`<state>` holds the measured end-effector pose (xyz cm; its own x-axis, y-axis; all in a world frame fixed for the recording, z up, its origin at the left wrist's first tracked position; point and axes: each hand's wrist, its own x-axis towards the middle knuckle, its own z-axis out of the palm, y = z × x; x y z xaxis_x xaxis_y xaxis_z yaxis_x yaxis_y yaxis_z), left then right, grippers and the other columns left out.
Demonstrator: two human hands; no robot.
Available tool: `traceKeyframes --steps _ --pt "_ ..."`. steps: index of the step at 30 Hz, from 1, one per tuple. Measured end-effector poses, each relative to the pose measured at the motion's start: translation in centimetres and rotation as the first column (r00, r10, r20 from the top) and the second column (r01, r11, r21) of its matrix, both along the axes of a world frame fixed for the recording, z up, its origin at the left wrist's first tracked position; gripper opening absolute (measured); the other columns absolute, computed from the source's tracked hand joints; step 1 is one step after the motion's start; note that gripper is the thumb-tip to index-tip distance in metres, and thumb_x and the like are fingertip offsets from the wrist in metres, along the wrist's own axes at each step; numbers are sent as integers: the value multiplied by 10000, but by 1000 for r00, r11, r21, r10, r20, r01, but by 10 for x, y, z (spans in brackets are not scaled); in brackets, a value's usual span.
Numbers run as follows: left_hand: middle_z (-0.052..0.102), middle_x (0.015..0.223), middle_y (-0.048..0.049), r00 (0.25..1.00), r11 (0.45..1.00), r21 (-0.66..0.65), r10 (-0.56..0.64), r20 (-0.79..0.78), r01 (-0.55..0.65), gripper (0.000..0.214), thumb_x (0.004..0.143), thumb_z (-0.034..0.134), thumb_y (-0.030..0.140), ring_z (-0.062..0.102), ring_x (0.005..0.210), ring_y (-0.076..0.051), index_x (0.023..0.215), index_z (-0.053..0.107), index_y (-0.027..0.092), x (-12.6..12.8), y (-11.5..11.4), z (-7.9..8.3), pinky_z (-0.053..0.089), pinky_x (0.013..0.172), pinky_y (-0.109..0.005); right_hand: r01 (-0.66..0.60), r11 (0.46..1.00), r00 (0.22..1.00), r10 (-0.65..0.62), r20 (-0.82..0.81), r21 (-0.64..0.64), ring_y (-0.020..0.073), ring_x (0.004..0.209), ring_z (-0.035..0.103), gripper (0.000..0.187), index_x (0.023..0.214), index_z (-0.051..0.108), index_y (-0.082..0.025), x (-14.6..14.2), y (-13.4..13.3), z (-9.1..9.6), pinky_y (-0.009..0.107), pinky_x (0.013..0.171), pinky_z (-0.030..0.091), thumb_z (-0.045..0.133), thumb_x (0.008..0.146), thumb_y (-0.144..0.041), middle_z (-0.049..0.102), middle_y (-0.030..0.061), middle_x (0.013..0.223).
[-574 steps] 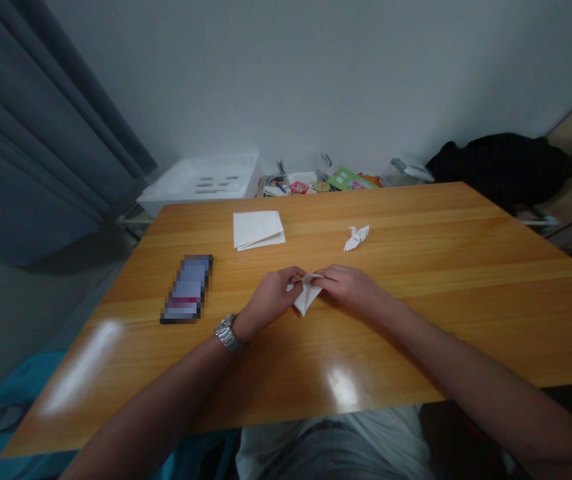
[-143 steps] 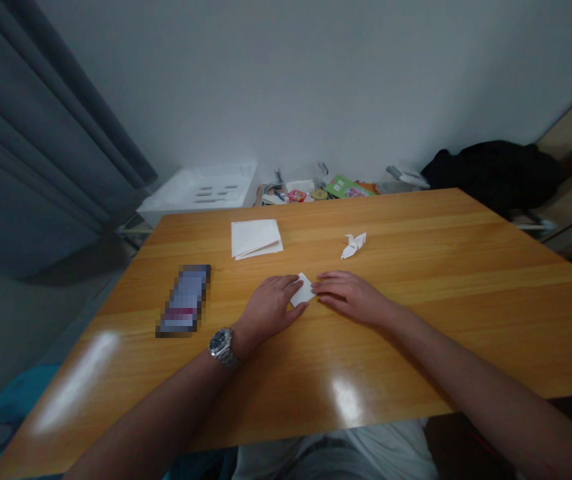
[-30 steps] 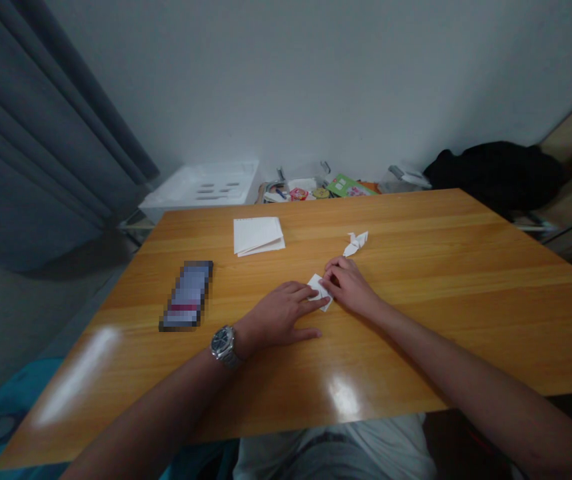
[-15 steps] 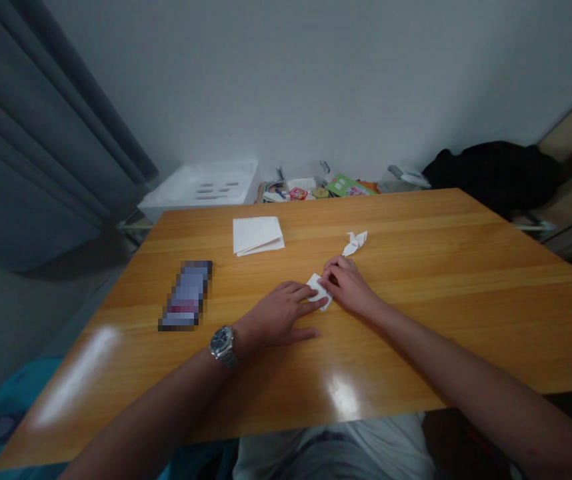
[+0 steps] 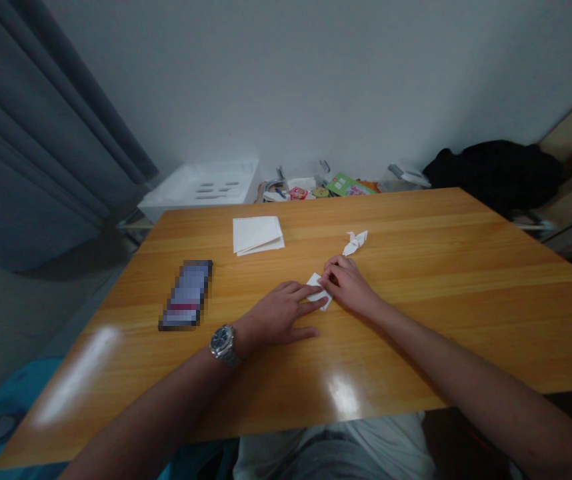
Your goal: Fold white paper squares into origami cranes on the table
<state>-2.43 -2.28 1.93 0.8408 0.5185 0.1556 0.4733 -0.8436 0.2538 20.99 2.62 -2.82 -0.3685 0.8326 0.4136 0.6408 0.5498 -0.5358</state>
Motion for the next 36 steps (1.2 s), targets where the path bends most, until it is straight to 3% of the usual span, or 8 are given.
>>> traceKeyframes --steps 21,28,36 --pt "501 1507 -70 995 995 -19 -98 4 98 448 981 520 503 496 1319 -310 1383 586 316 -7 7 8 389 1109 -507 8 1000 1000 -8 7 11 259 985 538 109 804 619 -212 -1 0 -2 435 917 458 651 904 -242 574 73 979" --pt "525 1481 -83 998 997 -44 -56 -3 56 516 965 526 547 494 1320 -303 1415 546 294 -5 5 6 366 1129 -488 13 999 998 -16 63 46 264 996 524 76 857 604 -216 -3 -8 6 427 924 460 618 932 -223 562 85 1008" --pt "507 1498 -95 1000 998 -69 -8 3 8 635 928 559 598 479 1339 -307 1456 497 252 -5 2 6 352 1148 -474 -43 999 999 43 27 -3 252 1023 522 58 891 621 -214 4 -6 7 417 946 456 616 936 -250 544 81 1039"
